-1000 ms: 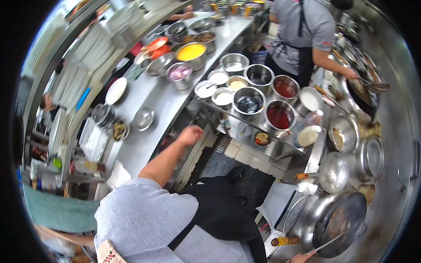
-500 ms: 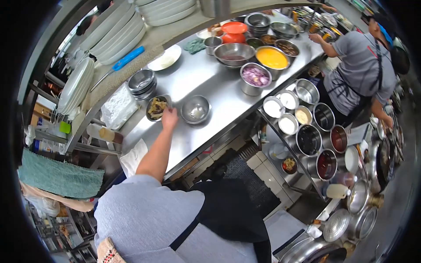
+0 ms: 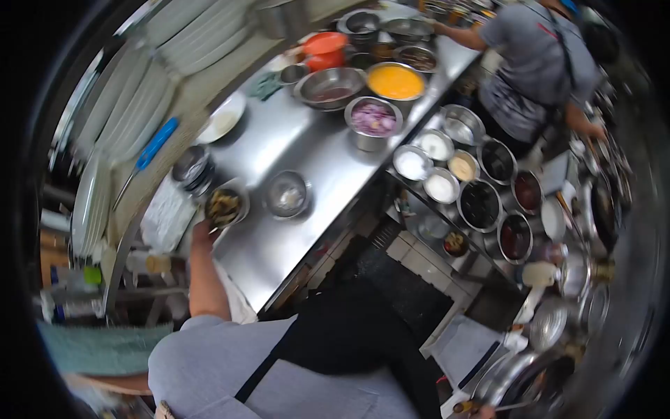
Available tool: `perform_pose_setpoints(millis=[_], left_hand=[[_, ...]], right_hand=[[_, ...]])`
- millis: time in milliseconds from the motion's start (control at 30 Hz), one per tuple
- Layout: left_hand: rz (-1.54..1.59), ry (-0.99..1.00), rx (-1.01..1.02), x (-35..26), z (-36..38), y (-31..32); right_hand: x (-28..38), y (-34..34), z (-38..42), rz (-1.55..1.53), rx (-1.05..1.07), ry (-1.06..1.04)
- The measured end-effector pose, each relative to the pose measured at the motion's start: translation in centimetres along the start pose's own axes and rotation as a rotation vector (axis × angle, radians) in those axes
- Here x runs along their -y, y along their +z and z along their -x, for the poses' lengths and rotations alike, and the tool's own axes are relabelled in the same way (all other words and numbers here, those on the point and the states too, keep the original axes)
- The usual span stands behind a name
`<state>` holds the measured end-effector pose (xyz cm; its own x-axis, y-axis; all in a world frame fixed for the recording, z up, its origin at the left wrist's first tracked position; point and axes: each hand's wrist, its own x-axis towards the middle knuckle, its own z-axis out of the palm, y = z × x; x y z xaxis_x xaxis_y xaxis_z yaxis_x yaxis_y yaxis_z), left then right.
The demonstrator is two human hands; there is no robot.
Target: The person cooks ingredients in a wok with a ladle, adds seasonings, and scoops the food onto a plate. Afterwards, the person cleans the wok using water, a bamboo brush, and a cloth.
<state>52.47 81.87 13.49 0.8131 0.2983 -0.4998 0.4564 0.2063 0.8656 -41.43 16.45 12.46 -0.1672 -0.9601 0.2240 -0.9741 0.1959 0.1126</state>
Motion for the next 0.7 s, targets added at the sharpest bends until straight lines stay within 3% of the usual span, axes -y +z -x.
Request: perform_pose_setpoints(millis=[133,167,200,300,367,400,433,467,500,533,567,633,700], left_hand=[[-0.091,0.075,0.189,-4.3,2.7,-0.1],[-0.088,0.175,0.218,-4.5,2.3,0.4],[-0.221,0.22,0.227,-5.9,3.8,1.4],[-0.354,0.318,0.324,-8.4,13.3,12.1],[-0.309,0.396,0.648,-7.0,15.2,19.4],[-0.304,0.383,0.7,-5.9,20.0,24.9],[-0.316,0.401,0.778,-4.2,25.6,30.1],[-0.318,0.376,0.914,-1.9,29.3,34.7],[-0.282,0.307,1.133,0.8,32.4,39.3],[-0.291,0.289,1.283,3.9,37.2,43.4],[-0.331,0.225,1.419,7.1,42.5,47.2],[-0.353,0.104,1.681,15.3,51.5,53.7],[-0.427,-0.012,1.89,23.2,62.1,57.7]], right_hand=[[-10.0,5.2,2.3,0.073,0.007,0.023],[-13.2,8.9,2.7,0.105,-0.028,0.001],[-11.7,5.8,4.1,-0.02,0.05,0.101],[-11.3,2.9,7.0,-0.363,0.108,0.285],[-11.4,1.5,8.5,-0.585,0.104,0.374],[-11.3,1.0,9.4,-0.708,0.108,0.425],[-10.5,0.5,10.3,-0.843,0.123,0.48],[-13.8,7.1,11.5,-0.955,0.053,0.396],[-12.5,7.3,12.5,-1.133,0.036,0.53],[-7.5,-1.3,11.5,-0.872,0.329,0.64],[-5.0,-2.6,12.6,-0.724,0.224,0.562],[-7.0,3.3,13.9,-0.73,0.315,0.605],[-7.2,1.9,13.4,-0.735,0.166,0.555]])
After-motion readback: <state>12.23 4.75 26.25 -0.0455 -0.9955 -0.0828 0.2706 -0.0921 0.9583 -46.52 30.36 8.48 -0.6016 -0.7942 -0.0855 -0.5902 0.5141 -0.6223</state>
